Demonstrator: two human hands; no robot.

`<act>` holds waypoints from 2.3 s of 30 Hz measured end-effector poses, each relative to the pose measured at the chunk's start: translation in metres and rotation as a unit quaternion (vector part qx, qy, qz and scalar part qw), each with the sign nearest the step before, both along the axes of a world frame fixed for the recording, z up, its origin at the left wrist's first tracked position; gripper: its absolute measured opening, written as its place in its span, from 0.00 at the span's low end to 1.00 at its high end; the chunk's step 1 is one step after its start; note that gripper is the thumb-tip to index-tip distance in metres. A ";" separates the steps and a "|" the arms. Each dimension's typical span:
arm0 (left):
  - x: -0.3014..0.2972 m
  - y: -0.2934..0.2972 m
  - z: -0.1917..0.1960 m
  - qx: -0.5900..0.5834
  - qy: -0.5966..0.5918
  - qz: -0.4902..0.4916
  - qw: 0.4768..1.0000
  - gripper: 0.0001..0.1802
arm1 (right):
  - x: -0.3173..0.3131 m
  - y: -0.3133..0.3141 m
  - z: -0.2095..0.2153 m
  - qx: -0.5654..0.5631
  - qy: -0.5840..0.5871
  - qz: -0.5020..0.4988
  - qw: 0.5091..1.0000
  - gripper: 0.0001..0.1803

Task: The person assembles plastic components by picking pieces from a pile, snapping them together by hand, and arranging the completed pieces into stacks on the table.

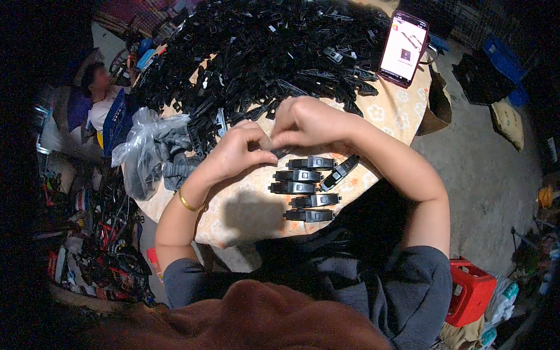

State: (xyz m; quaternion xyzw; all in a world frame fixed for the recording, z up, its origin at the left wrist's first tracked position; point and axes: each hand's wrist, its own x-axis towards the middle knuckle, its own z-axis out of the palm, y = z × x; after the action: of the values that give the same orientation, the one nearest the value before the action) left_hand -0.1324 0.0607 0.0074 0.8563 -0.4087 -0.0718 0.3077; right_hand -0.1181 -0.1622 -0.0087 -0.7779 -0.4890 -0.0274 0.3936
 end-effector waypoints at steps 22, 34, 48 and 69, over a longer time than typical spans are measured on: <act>-0.007 0.001 -0.006 -0.020 -0.125 0.037 0.991 0.13 | 0.004 -0.007 0.007 -0.153 0.071 -0.200 0.965 0.14; -0.008 0.004 -0.010 0.003 -0.139 0.097 0.985 0.11 | 0.000 -0.002 -0.003 -0.165 -0.116 -0.231 0.952 0.14; -0.008 -0.011 -0.007 0.048 -0.001 0.129 0.991 0.20 | 0.003 -0.009 0.002 -0.128 0.036 -0.055 0.990 0.15; 0.013 0.001 -0.014 -0.042 -0.180 0.008 0.983 0.13 | 0.003 -0.012 0.009 -0.097 0.031 -0.134 0.986 0.15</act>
State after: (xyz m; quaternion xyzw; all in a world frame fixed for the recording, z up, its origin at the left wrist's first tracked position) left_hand -0.1191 0.0616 -0.0068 0.8448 -0.4528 0.1030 0.2657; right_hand -0.1155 -0.1742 0.0002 -0.8714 -0.3684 -0.0080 0.3237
